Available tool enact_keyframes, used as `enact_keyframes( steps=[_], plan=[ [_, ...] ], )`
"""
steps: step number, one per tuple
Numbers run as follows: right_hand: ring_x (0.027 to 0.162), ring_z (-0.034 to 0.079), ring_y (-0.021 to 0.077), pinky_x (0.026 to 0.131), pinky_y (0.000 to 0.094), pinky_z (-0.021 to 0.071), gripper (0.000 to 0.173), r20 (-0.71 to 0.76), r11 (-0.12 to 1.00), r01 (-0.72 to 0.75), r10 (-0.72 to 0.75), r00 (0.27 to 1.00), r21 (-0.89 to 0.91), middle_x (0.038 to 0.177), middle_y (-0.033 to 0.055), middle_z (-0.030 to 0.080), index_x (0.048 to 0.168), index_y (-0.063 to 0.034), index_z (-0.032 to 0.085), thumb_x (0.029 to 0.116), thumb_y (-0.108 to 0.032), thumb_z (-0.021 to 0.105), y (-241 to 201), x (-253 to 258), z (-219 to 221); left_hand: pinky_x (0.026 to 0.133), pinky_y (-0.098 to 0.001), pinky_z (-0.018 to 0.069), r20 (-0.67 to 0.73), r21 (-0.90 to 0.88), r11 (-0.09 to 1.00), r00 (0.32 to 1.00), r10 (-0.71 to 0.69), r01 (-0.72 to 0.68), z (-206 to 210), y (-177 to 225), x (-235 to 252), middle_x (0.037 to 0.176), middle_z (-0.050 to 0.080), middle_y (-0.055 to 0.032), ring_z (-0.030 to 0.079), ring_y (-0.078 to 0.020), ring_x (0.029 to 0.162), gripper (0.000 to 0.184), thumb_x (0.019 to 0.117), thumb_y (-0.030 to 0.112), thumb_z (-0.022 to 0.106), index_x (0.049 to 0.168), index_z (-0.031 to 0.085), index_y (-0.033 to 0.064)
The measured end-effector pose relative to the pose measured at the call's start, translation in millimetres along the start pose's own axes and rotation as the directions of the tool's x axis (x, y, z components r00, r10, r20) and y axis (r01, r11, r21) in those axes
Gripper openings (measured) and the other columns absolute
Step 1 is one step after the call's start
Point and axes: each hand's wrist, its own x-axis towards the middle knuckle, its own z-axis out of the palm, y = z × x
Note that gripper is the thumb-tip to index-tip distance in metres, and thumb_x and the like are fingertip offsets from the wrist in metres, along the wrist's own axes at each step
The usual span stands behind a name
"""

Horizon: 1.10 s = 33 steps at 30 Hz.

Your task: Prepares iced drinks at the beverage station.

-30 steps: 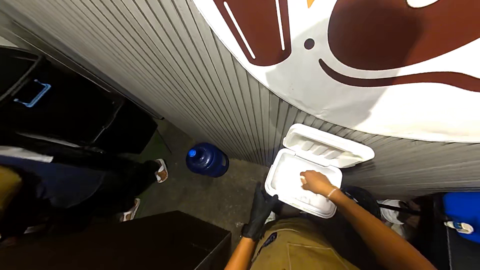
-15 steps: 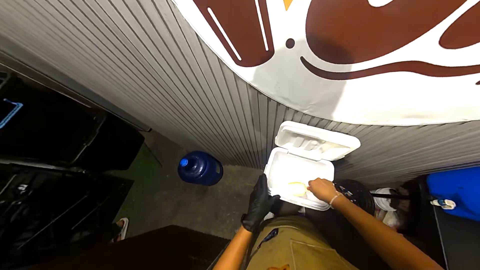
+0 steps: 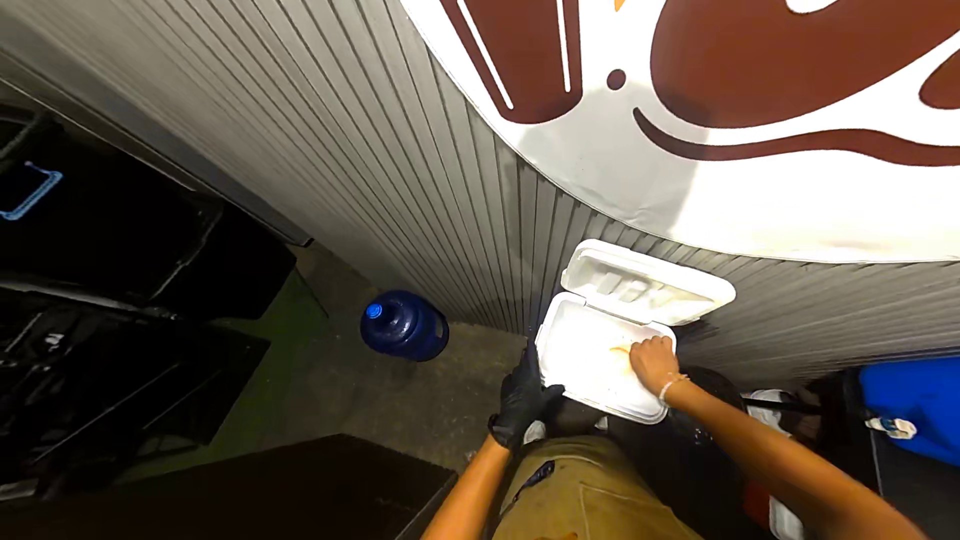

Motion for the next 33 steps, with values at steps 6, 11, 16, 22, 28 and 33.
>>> enact_keyframes(
  steps=[6,11,16,22,28,33],
  plan=[
    [0.130,0.052,0.0479,0.107,0.0692,0.0345,0.029,0.148,0.988,-0.037,0.015,0.989,0.153,0.125,0.0286,0.065,0.117,0.0089,0.067,0.0920,-0.004,0.060,-2,38,19,0.100,-0.0538,0.0500,0.020,0.036,0.999,0.999,-0.025,0.025,-5,7,0,0.156,0.044,-0.0149,0.061,-0.0321,0.123,0.119,0.0822,0.057,0.075,0.165,0.004,0.0101],
    [0.128,0.053,0.0483,0.106,0.0697,0.0350,0.036,0.062,0.967,0.066,-0.084,0.995,0.245,0.124,0.0278,0.065,0.124,0.0029,0.065,0.1067,-0.022,0.046,8,23,25,0.099,-0.0543,0.0504,0.036,0.027,0.999,0.999,-0.029,0.028,-5,7,0,0.158,0.042,-0.0133,0.062,-0.0323,0.123,0.118,0.0829,0.055,0.075,0.165,0.003,0.0109],
    [0.131,0.051,0.0472,0.109,0.0673,0.0346,0.033,0.086,0.958,0.028,-0.055,0.995,0.287,0.129,0.0279,0.064,0.129,0.0020,0.064,0.1032,-0.014,0.049,-41,42,33,0.099,-0.0536,0.0509,0.022,-0.007,1.000,0.999,-0.028,0.028,-4,5,-2,0.160,0.041,-0.0118,0.062,-0.0313,0.123,0.119,0.0826,0.054,0.076,0.165,0.002,0.0122],
    [0.131,0.053,0.0488,0.107,0.0758,0.0317,0.034,0.178,0.954,0.110,-0.164,0.970,0.279,0.131,0.0278,0.064,0.127,-0.0002,0.066,0.1046,-0.020,0.050,-20,56,25,0.098,-0.0531,0.0521,0.030,0.004,1.000,0.999,-0.016,0.016,-6,4,-3,0.160,0.041,-0.0100,0.063,-0.0298,0.122,0.118,0.0835,0.056,0.075,0.165,0.001,0.0143],
    [0.134,0.051,0.0452,0.110,0.0719,0.0319,0.037,0.171,0.913,0.026,-0.104,0.980,0.406,0.135,0.0236,0.063,0.133,-0.0064,0.066,0.1063,-0.025,0.047,-48,69,43,0.096,-0.0536,0.0528,0.026,0.009,0.999,0.999,-0.036,0.036,-12,5,-2,0.157,0.045,-0.0110,0.064,-0.0306,0.119,0.118,0.0820,0.054,0.077,0.165,0.002,0.0146],
    [0.133,0.054,0.0418,0.108,0.0724,0.0332,0.039,0.188,0.892,0.078,-0.178,0.966,0.445,0.134,0.0204,0.065,0.133,-0.0083,0.065,0.1087,-0.030,0.044,-26,53,40,0.096,-0.0541,0.0531,0.014,-0.008,1.000,1.000,-0.019,0.019,-4,0,1,0.155,0.047,-0.0093,0.065,-0.0295,0.117,0.117,0.0819,0.059,0.074,0.165,0.004,0.0163]
  ],
)
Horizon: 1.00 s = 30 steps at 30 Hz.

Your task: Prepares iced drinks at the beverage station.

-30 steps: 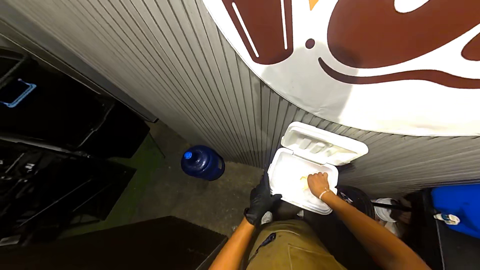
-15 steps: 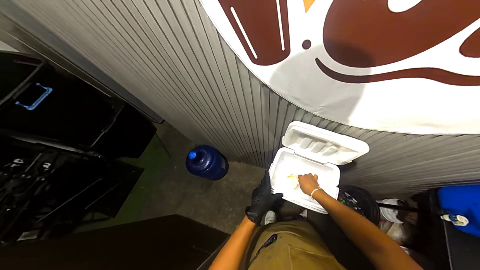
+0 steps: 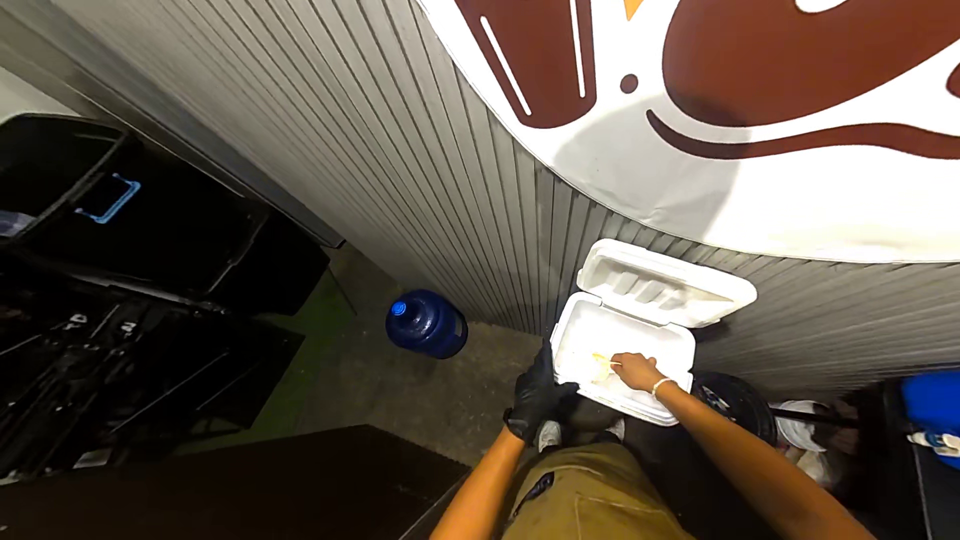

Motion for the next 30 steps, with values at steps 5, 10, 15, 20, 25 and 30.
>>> enact_keyframes(
  steps=[5,10,15,20,25,30],
  plan=[
    [0.136,0.052,0.0403,0.110,0.0703,0.0340,0.039,0.004,0.990,-0.075,0.075,0.997,0.117,0.140,0.0208,0.061,0.136,-0.0078,0.063,0.1080,-0.028,0.044,-19,17,31,0.094,-0.0515,0.0547,-0.004,0.006,1.000,1.000,0.004,-0.004,5,3,0,0.157,0.044,-0.0094,0.066,-0.0283,0.116,0.119,0.0817,0.058,0.075,0.165,0.003,0.0152],
    [0.125,0.060,0.0381,0.106,0.0663,0.0406,0.039,0.004,0.965,-0.004,0.004,1.000,0.262,0.131,0.0204,0.066,0.133,-0.0078,0.066,0.1078,-0.030,0.046,8,19,36,0.094,-0.0545,0.0541,0.002,-0.004,1.000,1.000,0.005,-0.005,2,-1,-2,0.154,0.049,-0.0084,0.066,-0.0293,0.115,0.119,0.0808,0.061,0.074,0.165,0.004,0.0177],
    [0.119,0.064,0.0378,0.104,0.0632,0.0440,0.036,-0.059,0.955,-0.004,0.022,0.998,0.298,0.126,0.0212,0.068,0.129,-0.0064,0.067,0.1061,-0.027,0.048,28,-1,27,0.094,-0.0541,0.0539,-0.006,-0.001,1.000,1.000,0.015,-0.015,6,-3,-2,0.152,0.051,-0.0102,0.065,-0.0297,0.116,0.116,0.0809,0.063,0.073,0.165,0.007,0.0164],
    [0.115,0.065,0.0377,0.101,0.0643,0.0450,0.036,-0.138,0.941,-0.015,0.066,0.988,0.337,0.121,0.0203,0.069,0.126,-0.0075,0.069,0.1049,-0.028,0.048,34,-21,18,0.094,-0.0541,0.0544,-0.015,-0.041,0.998,0.999,0.043,-0.044,9,-9,-1,0.150,0.052,-0.0107,0.066,-0.0287,0.115,0.117,0.0809,0.064,0.072,0.165,0.006,0.0179],
    [0.121,0.061,0.0396,0.103,0.0661,0.0423,0.036,-0.275,0.945,-0.005,0.100,0.956,0.327,0.120,0.0198,0.070,0.123,-0.0082,0.070,0.1046,-0.029,0.047,27,-44,4,0.096,-0.0548,0.0535,-0.035,-0.086,0.994,0.998,0.057,-0.060,11,-11,-2,0.150,0.052,-0.0124,0.064,-0.0298,0.120,0.117,0.0803,0.063,0.073,0.165,0.007,0.0180],
    [0.114,0.065,0.0353,0.101,0.0600,0.0473,0.035,-0.323,0.914,0.019,0.124,0.938,0.405,0.118,0.0192,0.070,0.122,-0.0065,0.070,0.1054,-0.028,0.048,23,-55,3,0.096,-0.0542,0.0532,-0.068,-0.077,0.993,0.994,0.080,-0.085,12,-12,-3,0.151,0.050,-0.0132,0.062,-0.0307,0.122,0.115,0.0800,0.063,0.073,0.165,0.011,0.0188]
  ],
)
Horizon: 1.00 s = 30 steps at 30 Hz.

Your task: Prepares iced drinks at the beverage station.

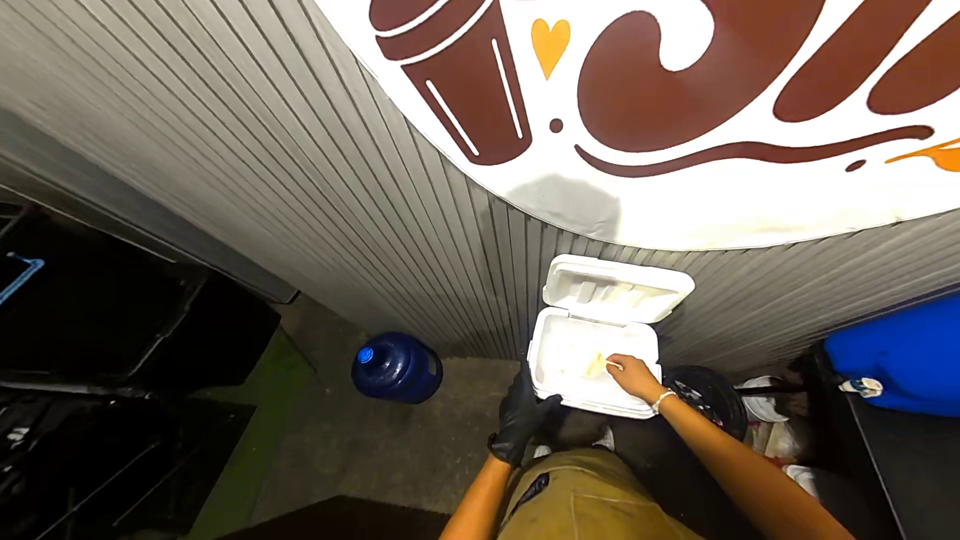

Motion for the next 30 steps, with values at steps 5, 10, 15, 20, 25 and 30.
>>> enact_keyframes(
  steps=[5,10,15,20,25,30],
  plan=[
    [0.101,0.069,0.0311,0.094,0.0524,0.0523,0.034,-0.047,0.991,-0.025,0.031,0.998,0.130,0.111,0.0192,0.071,0.121,-0.0042,0.069,0.1057,-0.025,0.048,-2,-16,-4,0.098,-0.0543,0.0525,0.006,0.003,1.000,1.000,0.009,-0.009,1,0,2,0.154,0.044,-0.0161,0.058,-0.0323,0.128,0.118,0.0784,0.064,0.074,0.165,0.010,0.0155],
    [0.118,0.065,0.0315,0.106,0.0518,0.0482,0.036,-0.075,0.982,-0.003,0.017,0.997,0.189,0.125,0.0203,0.068,0.128,-0.0022,0.067,0.1058,-0.024,0.049,-9,-40,-8,0.115,-0.0492,0.0415,-0.230,-0.179,0.963,0.960,0.158,-0.201,0,2,-5,0.151,0.047,-0.0229,0.047,-0.0332,0.140,0.091,0.0876,0.048,0.075,0.155,0.036,0.0009],
    [0.124,0.062,0.0351,0.107,0.0627,0.0439,0.034,-0.224,0.967,0.014,0.044,0.974,0.253,0.126,0.0183,0.069,0.124,-0.0054,0.071,0.1026,-0.026,0.054,8,-75,-11,0.113,-0.0404,0.0433,-0.336,-0.423,0.750,0.857,0.392,-0.509,-4,32,-4,0.149,0.047,-0.0279,0.050,-0.0308,0.137,0.060,0.1005,0.019,0.061,0.148,0.039,-0.0104],
    [0.119,0.062,0.0366,0.102,0.0671,0.0408,0.030,-0.274,0.933,-0.028,0.133,0.952,0.358,0.118,0.0174,0.071,0.115,-0.0055,0.072,0.1035,-0.026,0.053,27,-144,-38,0.104,-0.0373,0.0498,-0.236,-0.607,0.543,0.784,0.574,-0.580,16,95,15,0.143,0.051,-0.0229,0.053,-0.0213,0.130,0.051,0.1076,0.024,0.034,0.142,0.041,-0.0125],
    [0.109,0.065,0.0343,0.097,0.0613,0.0457,0.030,-0.370,0.895,-0.086,0.266,0.890,0.437,0.110,0.0178,0.071,0.111,-0.0036,0.072,0.1041,-0.026,0.053,78,-225,-58,0.099,-0.0409,0.0531,-0.020,-0.688,0.556,0.778,0.628,-0.467,53,173,-4,0.135,0.055,-0.0241,0.059,-0.0262,0.123,0.048,0.1071,0.021,0.034,0.138,0.045,-0.0131],
    [0.107,0.066,0.0346,0.096,0.0594,0.0485,0.031,-0.475,0.844,-0.163,0.435,0.765,0.511,0.109,0.0198,0.071,0.112,-0.0015,0.071,0.1038,-0.025,0.053,153,-323,-70,0.099,-0.0366,0.0542,0.148,-0.721,0.548,0.679,0.719,-0.423,125,230,-25,0.133,0.057,-0.0229,0.062,-0.0225,0.119,0.049,0.1059,0.023,0.031,0.132,0.048,-0.0145]
  ],
)
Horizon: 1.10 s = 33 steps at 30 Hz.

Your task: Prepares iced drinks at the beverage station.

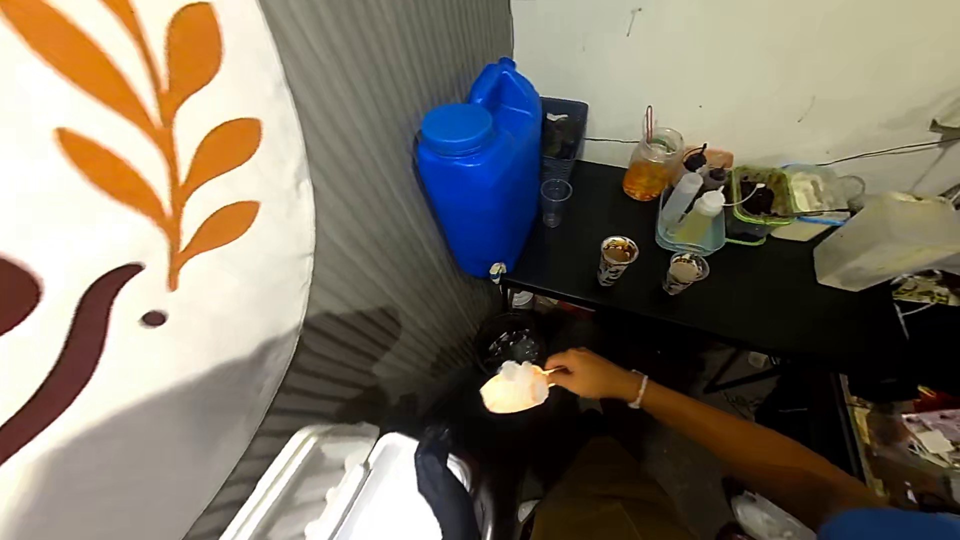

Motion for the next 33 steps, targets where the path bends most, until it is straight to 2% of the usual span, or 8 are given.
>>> enact_keyframes(
  steps=[4,9,14,18,21,23,27,33],
  plan=[
    [0.103,0.067,0.0332,0.094,0.0568,0.0502,0.034,-0.103,0.983,-0.185,0.185,0.977,0.009,0.109,0.0196,0.070,0.116,-0.0024,0.070,0.1052,-0.029,0.053,59,-30,-87,0.103,-0.0371,0.0522,0.144,0.004,1.000,0.989,-0.015,0.015,96,-1,31,0.132,0.059,-0.0261,0.063,-0.0246,0.119,0.048,0.1053,0.017,0.029,0.130,0.050,-0.0177],
    [0.101,0.068,0.0306,0.095,0.0535,0.0515,0.036,-0.201,0.963,-0.270,0.269,0.942,0.021,0.109,0.0188,0.071,0.117,-0.0024,0.070,0.1056,-0.032,0.055,144,-49,-191,0.106,-0.0341,0.0493,0.313,-0.021,0.998,0.949,-0.047,0.056,232,-23,82,0.138,0.058,-0.0204,0.059,-0.0193,0.124,0.046,0.1085,0.019,0.031,0.142,0.047,-0.0084],
    [0.104,0.067,0.0348,0.095,0.0592,0.0492,0.036,-0.256,0.941,-0.337,0.320,0.912,-0.023,0.110,0.0201,0.070,0.118,-0.0032,0.071,0.1053,-0.033,0.055,217,-33,-258,0.117,-0.0381,0.0394,0.537,0.000,0.997,0.841,0.061,-0.072,369,-17,128,0.149,0.051,-0.0206,0.050,-0.0228,0.138,0.054,0.1095,0.024,0.022,0.146,0.046,-0.0073],
    [0.111,0.065,0.0393,0.098,0.0649,0.0451,0.035,-0.235,0.920,-0.382,0.353,0.906,-0.090,0.114,0.0222,0.070,0.121,-0.0037,0.070,0.1055,-0.029,0.051,250,-8,-285,0.119,-0.0403,0.0357,0.681,0.113,0.979,0.731,0.047,-0.169,448,-8,145,0.151,0.050,-0.0191,0.048,-0.0243,0.140,0.048,0.1103,0.021,0.031,0.149,0.047,-0.0018],
    [0.112,0.064,0.0408,0.096,0.0656,0.0451,0.034,-0.199,0.908,-0.397,0.368,0.908,-0.132,0.115,0.0225,0.070,0.120,-0.0031,0.070,0.1045,-0.026,0.050,257,9,-296,0.118,-0.0394,0.0370,0.804,0.122,0.946,0.589,0.084,-0.301,484,-5,152,0.148,0.053,-0.0190,0.051,-0.0235,0.138,0.048,0.1098,0.022,0.032,0.150,0.045,-0.0008],
    [0.112,0.064,0.0405,0.095,0.0653,0.0460,0.034,-0.171,0.904,-0.392,0.365,0.915,-0.168,0.114,0.0222,0.070,0.119,-0.0033,0.070,0.1046,-0.027,0.049,257,17,-301,0.118,-0.0385,0.0371,0.836,0.110,0.942,0.542,0.085,-0.317,500,-15,153,0.149,0.053,-0.0174,0.051,-0.0214,0.138,0.050,0.1108,0.026,0.028,0.151,0.045,0.0009],
    [0.111,0.065,0.0410,0.093,0.0661,0.0465,0.036,-0.151,0.879,-0.417,0.391,0.908,-0.230,0.113,0.0214,0.070,0.118,-0.0060,0.070,0.1044,-0.031,0.048,248,26,-308,0.120,-0.0394,0.0356,0.829,0.194,0.939,0.559,-0.004,-0.282,508,-25,151,0.150,0.052,-0.0147,0.048,-0.0202,0.140,0.053,0.1117,0.032,0.023,0.151,0.047,0.0042],
    [0.114,0.064,0.0390,0.093,0.0643,0.0454,0.035,-0.115,0.823,-0.479,0.468,0.876,-0.306,0.114,0.0200,0.070,0.118,-0.0075,0.070,0.1047,-0.032,0.049,225,33,-319,0.116,-0.0398,0.0403,0.817,0.227,0.855,0.569,0.093,-0.466,505,-25,145,0.144,0.058,-0.0164,0.054,-0.0231,0.134,0.048,0.1095,0.025,0.031,0.149,0.049,0.0031]
  ],
)
